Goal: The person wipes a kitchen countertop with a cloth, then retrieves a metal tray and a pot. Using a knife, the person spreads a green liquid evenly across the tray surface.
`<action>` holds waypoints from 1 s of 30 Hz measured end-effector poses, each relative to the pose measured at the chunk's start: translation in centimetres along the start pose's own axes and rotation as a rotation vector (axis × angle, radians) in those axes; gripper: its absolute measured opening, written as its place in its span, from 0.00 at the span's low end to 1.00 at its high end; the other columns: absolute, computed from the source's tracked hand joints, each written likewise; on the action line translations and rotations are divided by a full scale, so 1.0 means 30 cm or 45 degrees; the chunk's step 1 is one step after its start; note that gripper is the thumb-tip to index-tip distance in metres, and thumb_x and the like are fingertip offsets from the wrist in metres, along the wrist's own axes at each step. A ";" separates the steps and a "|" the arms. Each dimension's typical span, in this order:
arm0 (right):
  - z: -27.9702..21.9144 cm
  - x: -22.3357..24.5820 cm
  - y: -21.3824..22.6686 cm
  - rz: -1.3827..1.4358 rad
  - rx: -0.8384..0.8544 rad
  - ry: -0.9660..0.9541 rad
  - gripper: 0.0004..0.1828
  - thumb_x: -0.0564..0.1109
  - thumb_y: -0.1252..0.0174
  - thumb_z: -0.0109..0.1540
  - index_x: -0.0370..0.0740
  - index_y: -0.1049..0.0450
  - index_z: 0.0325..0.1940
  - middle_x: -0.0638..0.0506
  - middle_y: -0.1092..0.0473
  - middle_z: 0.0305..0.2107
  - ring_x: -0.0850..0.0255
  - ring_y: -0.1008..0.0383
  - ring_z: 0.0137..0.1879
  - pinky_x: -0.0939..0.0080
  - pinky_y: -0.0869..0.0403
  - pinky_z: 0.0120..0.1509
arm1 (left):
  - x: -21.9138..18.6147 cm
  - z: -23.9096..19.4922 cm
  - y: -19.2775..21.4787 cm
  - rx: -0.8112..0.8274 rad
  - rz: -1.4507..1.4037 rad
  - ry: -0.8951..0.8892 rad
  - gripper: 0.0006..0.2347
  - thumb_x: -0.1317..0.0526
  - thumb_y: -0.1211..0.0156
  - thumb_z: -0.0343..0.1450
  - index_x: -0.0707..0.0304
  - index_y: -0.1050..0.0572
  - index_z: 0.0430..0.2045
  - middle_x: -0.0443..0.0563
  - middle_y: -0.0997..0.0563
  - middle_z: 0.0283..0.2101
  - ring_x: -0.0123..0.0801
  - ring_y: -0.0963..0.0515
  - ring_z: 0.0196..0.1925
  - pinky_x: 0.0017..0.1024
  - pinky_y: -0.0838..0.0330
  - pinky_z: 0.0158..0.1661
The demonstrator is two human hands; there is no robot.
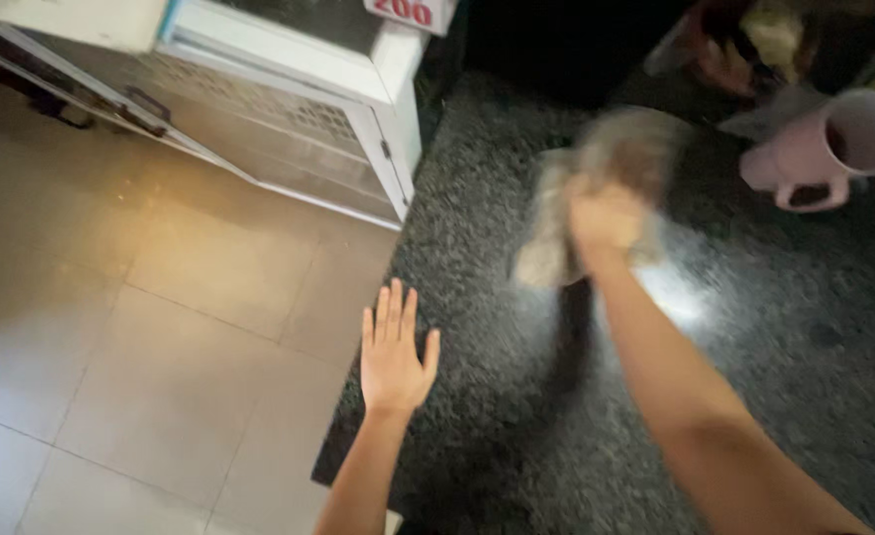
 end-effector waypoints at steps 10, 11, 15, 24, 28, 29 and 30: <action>-0.513 0.643 -0.001 0.153 -0.192 1.214 0.45 0.67 0.52 0.63 0.42 0.48 0.78 0.38 0.49 0.74 0.41 0.51 0.78 0.37 0.53 0.79 | 0.037 -0.013 -0.004 -0.069 -0.203 0.047 0.34 0.57 0.51 0.72 0.79 0.54 0.71 0.72 0.53 0.77 0.58 0.51 0.79 0.48 0.58 0.74; -0.592 0.598 -0.002 0.145 -0.240 1.333 0.45 0.67 0.51 0.62 0.44 0.47 0.79 0.40 0.49 0.75 0.44 0.51 0.79 0.37 0.52 0.80 | 0.039 -0.014 -0.004 -0.098 -0.212 0.048 0.34 0.58 0.51 0.72 0.80 0.55 0.71 0.73 0.54 0.77 0.59 0.52 0.79 0.47 0.57 0.74; -0.737 0.326 -0.110 0.183 -0.057 1.460 0.47 0.68 0.48 0.59 0.47 0.44 0.78 0.43 0.45 0.73 0.47 0.46 0.76 0.40 0.47 0.75 | 0.052 -0.035 0.014 -0.194 -0.335 0.022 0.34 0.61 0.49 0.70 0.76 0.53 0.72 0.70 0.54 0.78 0.60 0.52 0.80 0.47 0.56 0.76; -0.841 -0.930 -0.040 0.423 -0.326 -0.392 0.45 0.58 0.50 0.64 0.43 0.47 0.84 0.39 0.34 0.65 0.41 0.31 0.62 0.42 0.32 0.66 | -0.019 -0.121 0.133 -0.491 -0.654 -0.114 0.29 0.63 0.52 0.77 0.74 0.53 0.73 0.73 0.55 0.78 0.65 0.51 0.81 0.50 0.54 0.78; -0.941 -0.832 -0.144 0.329 -0.509 -0.564 0.43 0.58 0.49 0.63 0.41 0.44 0.81 0.39 0.38 0.67 0.43 0.36 0.67 0.45 0.37 0.69 | -0.141 -0.368 0.187 -0.505 -1.009 -0.050 0.26 0.65 0.57 0.79 0.76 0.53 0.73 0.73 0.57 0.79 0.63 0.54 0.81 0.49 0.56 0.77; -0.964 -0.683 -0.202 0.287 -0.522 -0.461 0.42 0.58 0.49 0.63 0.40 0.44 0.80 0.40 0.38 0.68 0.44 0.38 0.68 0.46 0.38 0.70 | -0.178 -0.438 0.206 -0.505 -1.048 -0.043 0.25 0.65 0.58 0.80 0.75 0.52 0.73 0.73 0.57 0.79 0.63 0.54 0.82 0.49 0.57 0.77; -0.992 -0.501 -0.254 0.259 -0.529 -0.317 0.42 0.58 0.49 0.63 0.40 0.43 0.79 0.40 0.39 0.68 0.45 0.39 0.69 0.47 0.39 0.71 | -0.214 -0.497 0.227 -0.503 -1.091 -0.043 0.25 0.65 0.58 0.80 0.75 0.52 0.73 0.72 0.57 0.79 0.62 0.54 0.82 0.49 0.57 0.77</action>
Point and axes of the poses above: each hand's wrist, its own z-axis towards the middle knuckle, its own y-axis out of the back of the hand, x = y × z, the point moved 7 cm from there along z, towards the middle knuckle
